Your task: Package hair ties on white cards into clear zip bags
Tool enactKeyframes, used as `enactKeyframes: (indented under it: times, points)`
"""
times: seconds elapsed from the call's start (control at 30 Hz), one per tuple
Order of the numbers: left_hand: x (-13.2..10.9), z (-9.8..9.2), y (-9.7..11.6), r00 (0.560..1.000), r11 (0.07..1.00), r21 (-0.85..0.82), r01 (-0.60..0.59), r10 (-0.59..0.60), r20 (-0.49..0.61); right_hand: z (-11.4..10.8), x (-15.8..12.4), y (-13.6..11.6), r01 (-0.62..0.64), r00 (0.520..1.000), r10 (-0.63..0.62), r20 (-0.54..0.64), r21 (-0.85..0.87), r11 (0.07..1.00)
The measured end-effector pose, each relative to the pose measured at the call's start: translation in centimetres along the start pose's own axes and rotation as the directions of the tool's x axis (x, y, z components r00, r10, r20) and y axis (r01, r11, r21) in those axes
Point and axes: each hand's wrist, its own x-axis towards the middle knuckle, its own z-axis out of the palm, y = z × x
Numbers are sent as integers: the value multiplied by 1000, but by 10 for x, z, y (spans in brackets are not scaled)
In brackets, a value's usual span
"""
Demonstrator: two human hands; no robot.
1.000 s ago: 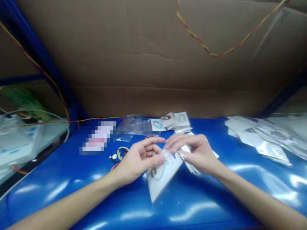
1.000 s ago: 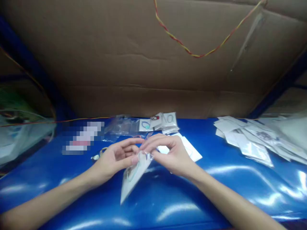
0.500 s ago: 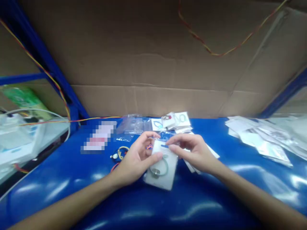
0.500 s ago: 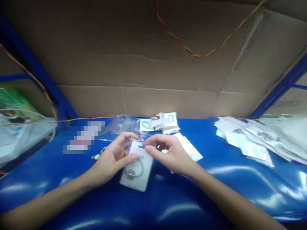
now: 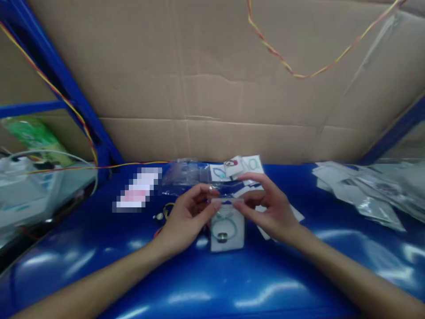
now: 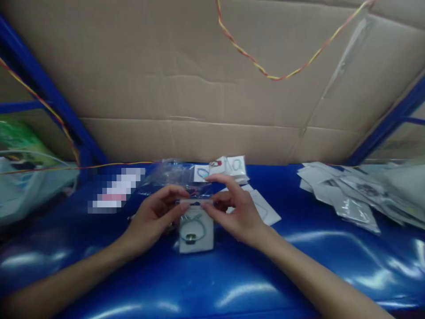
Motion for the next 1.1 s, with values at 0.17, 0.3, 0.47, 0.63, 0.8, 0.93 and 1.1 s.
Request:
enactKeyframes:
  times: [0.17,0.3,0.47,0.63,0.8,0.93,1.1]
  points:
    - [-1,-1,-2,997,998,5,-56,56,-61,0,0,2,102,994,-105,-16,-115,988]
    - [-2,-3,-4,978,981,83,-177,184,-98,1,1,2,75,996,-81,-48,-116,990]
    - [-6,-4,-2,962,929,288,-234,265,-72,2,2,1,11,997,-15,-69,-54,998]
    - [-6,-5,1,980,934,328,-143,179,-83,2,2,1,-35,996,26,-84,-101,994]
    - [-3,-6,2,986,949,306,-77,118,-117,1,3,1,-67,993,55,-103,-119,991]
    - [-2,-5,4,991,965,260,-44,74,-110,0,4,1,-65,990,51,-135,-100,993]
    - [-2,-3,7,993,962,272,26,8,-122,-1,4,0,-50,991,34,-128,-122,991]
